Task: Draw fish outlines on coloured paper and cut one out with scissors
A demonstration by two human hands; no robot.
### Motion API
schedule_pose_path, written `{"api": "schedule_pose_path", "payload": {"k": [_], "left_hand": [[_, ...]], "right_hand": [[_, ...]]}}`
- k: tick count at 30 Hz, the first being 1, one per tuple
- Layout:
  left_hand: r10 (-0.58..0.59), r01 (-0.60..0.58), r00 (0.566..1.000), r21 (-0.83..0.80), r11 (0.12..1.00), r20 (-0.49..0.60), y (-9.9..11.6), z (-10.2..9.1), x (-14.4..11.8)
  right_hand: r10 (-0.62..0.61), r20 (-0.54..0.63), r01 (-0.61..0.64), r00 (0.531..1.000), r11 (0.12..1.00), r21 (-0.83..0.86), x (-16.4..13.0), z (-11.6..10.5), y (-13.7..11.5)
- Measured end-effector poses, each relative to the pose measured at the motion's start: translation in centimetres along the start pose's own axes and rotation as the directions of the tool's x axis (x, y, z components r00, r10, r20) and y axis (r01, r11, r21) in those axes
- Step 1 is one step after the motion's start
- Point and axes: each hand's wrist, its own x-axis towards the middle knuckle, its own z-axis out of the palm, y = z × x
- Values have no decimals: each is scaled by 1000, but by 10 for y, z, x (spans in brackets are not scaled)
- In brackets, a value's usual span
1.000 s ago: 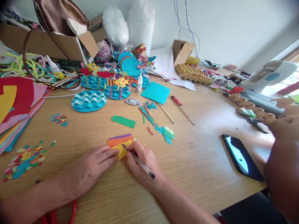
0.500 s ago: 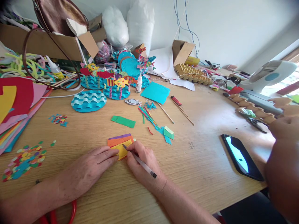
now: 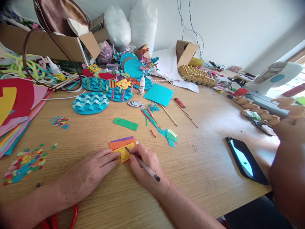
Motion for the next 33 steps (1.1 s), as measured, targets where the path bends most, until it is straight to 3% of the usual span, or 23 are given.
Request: {"api": "schedule_pose_path", "payload": {"k": [33], "left_hand": [[-12,12,1000,-10,1000,28,-1,1,-1]], "right_hand": [[-13,-2,13,1000,999,-37,-2,-1,-1]]}}
